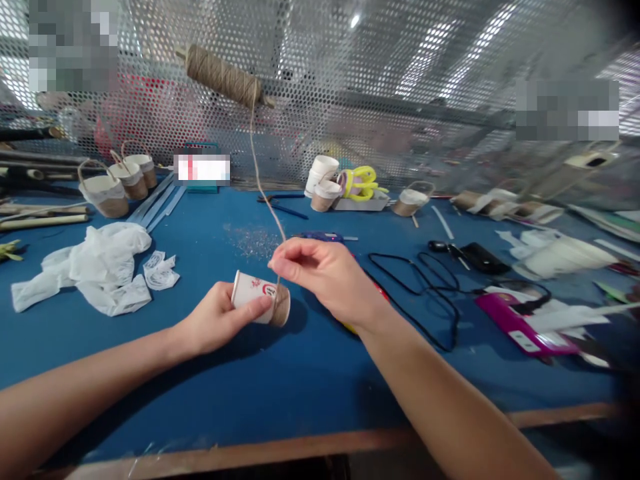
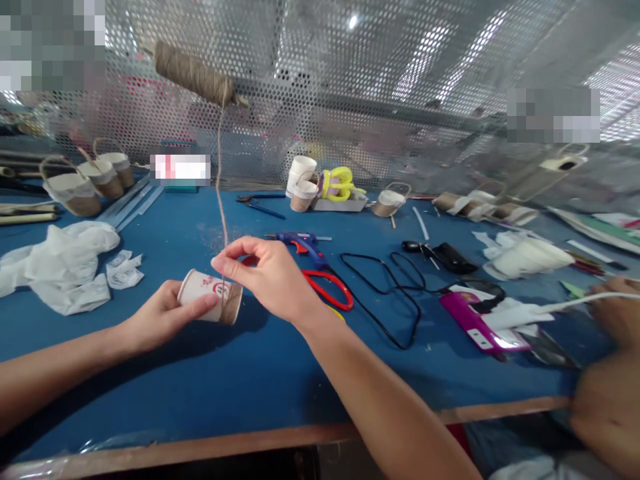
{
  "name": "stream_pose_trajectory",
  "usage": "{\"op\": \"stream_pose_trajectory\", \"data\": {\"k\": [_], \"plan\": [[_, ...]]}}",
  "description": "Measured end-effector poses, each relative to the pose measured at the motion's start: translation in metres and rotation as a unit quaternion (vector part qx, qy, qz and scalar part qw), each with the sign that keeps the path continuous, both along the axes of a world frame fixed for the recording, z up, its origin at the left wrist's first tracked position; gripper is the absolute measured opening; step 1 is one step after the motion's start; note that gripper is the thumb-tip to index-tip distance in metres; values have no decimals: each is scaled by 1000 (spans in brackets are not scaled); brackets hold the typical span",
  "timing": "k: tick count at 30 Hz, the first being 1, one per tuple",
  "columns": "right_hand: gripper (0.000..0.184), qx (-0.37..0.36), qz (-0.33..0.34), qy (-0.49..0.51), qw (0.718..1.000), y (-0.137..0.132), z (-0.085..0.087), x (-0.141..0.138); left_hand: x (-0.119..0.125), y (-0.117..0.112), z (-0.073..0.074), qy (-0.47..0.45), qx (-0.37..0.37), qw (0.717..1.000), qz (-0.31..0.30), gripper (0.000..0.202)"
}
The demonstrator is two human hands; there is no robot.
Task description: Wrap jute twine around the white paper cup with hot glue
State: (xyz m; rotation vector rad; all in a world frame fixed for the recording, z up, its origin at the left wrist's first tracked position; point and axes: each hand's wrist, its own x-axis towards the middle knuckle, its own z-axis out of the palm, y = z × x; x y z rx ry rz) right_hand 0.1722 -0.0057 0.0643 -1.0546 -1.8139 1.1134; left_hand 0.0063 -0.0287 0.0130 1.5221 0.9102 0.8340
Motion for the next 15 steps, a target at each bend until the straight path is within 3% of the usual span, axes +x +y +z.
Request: {"op": "stream_pose_trajectory", "data": {"k": [2,5,15], "plan": [[15,23,-18,8,1000,-3,4,7,0,1,1,-44,-66,997,6,26],[15,24,-36,15,999,-4,2,10,0,0,2,-73,-105,992,6,25],[22,-20,-73,-21,997,3,-8,10,1,-6,8,-50,-36,998,-6,24]]}}
